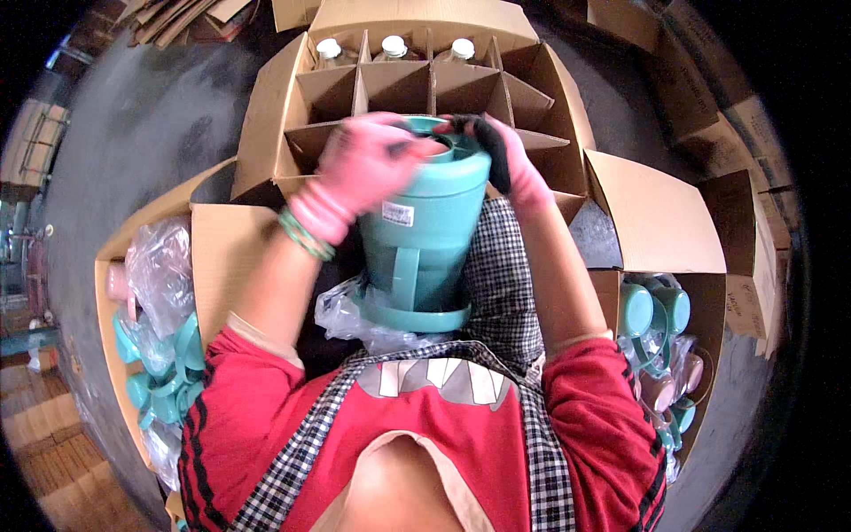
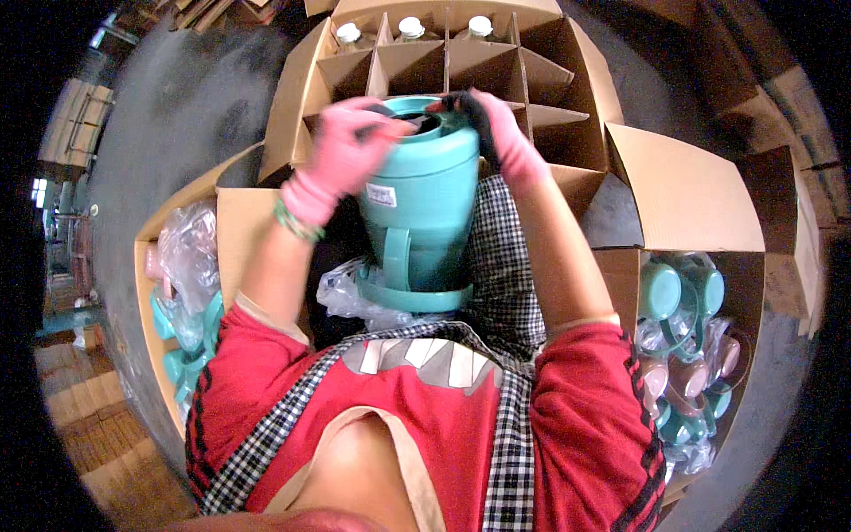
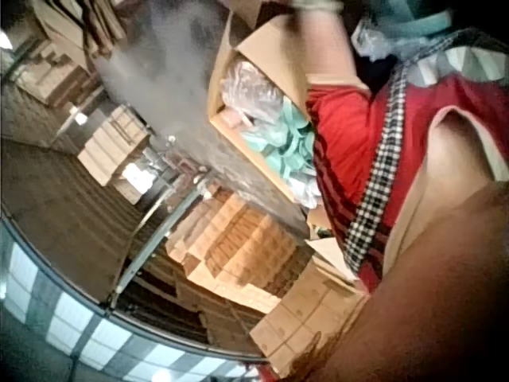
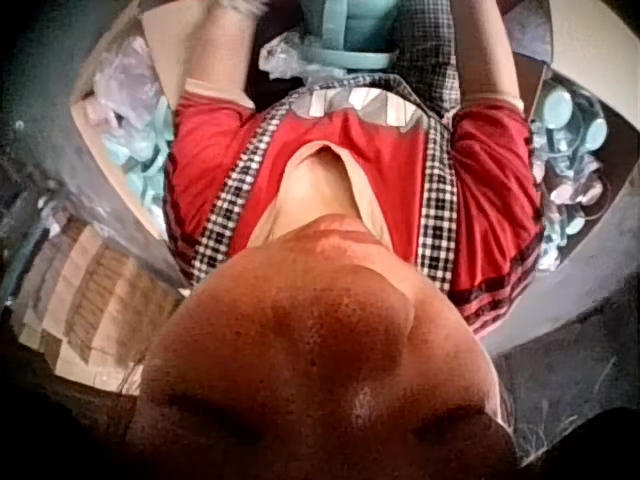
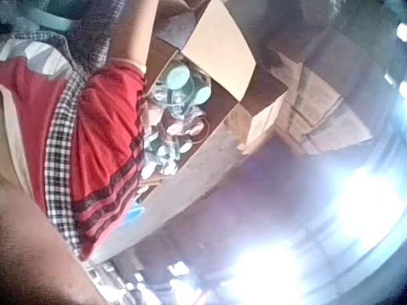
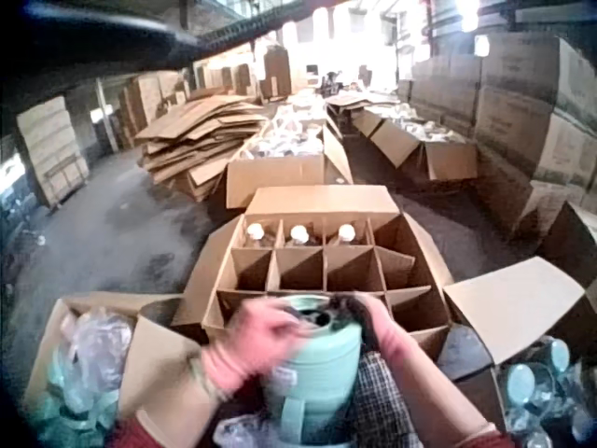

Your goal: The person sits on the floor and assembles teal and pink kettles. They remove the kettles from plastic bags, insert the internal metal components, and screw the lids onto the bodies. The person handles the items one by one, placing the finished units into a cardboard box.

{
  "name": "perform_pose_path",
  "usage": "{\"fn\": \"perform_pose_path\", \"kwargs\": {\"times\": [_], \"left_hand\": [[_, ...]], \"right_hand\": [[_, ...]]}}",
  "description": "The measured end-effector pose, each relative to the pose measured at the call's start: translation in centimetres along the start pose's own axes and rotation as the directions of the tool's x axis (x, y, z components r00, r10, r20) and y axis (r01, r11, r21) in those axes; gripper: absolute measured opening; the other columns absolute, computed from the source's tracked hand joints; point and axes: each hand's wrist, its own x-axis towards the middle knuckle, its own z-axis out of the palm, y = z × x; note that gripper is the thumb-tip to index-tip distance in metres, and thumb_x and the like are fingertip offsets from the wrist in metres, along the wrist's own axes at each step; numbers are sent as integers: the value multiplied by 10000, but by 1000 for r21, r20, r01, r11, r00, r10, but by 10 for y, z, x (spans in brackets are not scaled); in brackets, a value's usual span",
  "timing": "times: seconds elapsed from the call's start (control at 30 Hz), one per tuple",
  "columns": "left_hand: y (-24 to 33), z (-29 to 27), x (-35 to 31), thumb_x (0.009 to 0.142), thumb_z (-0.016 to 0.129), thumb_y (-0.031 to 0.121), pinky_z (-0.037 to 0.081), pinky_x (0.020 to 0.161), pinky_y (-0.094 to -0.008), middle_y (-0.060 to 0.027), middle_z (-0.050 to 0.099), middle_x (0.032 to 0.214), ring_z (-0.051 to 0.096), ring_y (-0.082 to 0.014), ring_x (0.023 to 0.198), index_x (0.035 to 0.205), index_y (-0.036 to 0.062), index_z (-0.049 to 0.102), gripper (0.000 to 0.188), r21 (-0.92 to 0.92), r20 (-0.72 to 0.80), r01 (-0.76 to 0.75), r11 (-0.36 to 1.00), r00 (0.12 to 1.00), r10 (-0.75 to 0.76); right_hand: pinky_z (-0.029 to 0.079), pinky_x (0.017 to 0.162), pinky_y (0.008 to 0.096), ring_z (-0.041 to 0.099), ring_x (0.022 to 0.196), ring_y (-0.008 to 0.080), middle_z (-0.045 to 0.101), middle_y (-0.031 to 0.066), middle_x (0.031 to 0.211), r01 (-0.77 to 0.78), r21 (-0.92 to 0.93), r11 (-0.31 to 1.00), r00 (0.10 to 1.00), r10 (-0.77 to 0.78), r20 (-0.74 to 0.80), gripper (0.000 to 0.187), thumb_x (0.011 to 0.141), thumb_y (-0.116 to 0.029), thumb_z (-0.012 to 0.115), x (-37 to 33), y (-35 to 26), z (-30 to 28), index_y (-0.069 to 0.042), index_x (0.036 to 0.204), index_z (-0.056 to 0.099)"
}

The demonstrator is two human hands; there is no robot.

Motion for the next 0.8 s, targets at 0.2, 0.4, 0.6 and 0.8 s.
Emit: {"fn": "perform_pose_path", "kwargs": {"times": [0.2, 0.4, 0.6, 0.8], "left_hand": [[-51, -21, -18, 813, 506, 137, 395, 811, -285, -107, 565, 912, 535, -207, 896, 775, -23, 582, 180, -202, -9, 192, 961, 980, -198], [-15, 5, -10, 756, 583, 395, 429, 539, -321, -101, 566, 616, 552, -177, 571, 686, -6, 590, 407, -297, -204, 337, 893, 892, -404], [-34, -8, -12, 808, 546, 262, 414, 629, -237, -62, 571, 691, 521, -106, 639, 718, 8, 593, 274, -126, -150, 308, 943, 934, -325], [-30, 0, -23, 768, 592, 281, 440, 595, -275, -72, 581, 677, 570, -172, 633, 747, -35, 605, 317, -387, -193, 221, 895, 930, -312]], "right_hand": [[452, 715, 343, 554, 733, 224, 540, 100, 745, 38, -421, 906, 907, -208, -367, 536, 785, -526, 442, -1, -5, 1, -24, 938, 548], [407, 822, 276, 539, 887, 186, 559, 91, 921, 79, -100, 992, 984, -93, -149, 471, 815, -368, 476, 3, 14, 6, 15, 1089, 481], [446, 657, 258, 528, 734, 139, 529, 63, 835, 12, -418, 909, 915, -179, -361, 532, 792, -462, 493, -3, -1, -8, 8, 1039, 491], [404, 648, 212, 515, 711, 115, 583, 64, 824, 225, -627, 746, 940, -336, -62, 271, 793, -183, 434, -5, 10, 12, 8, 906, 590]]}}
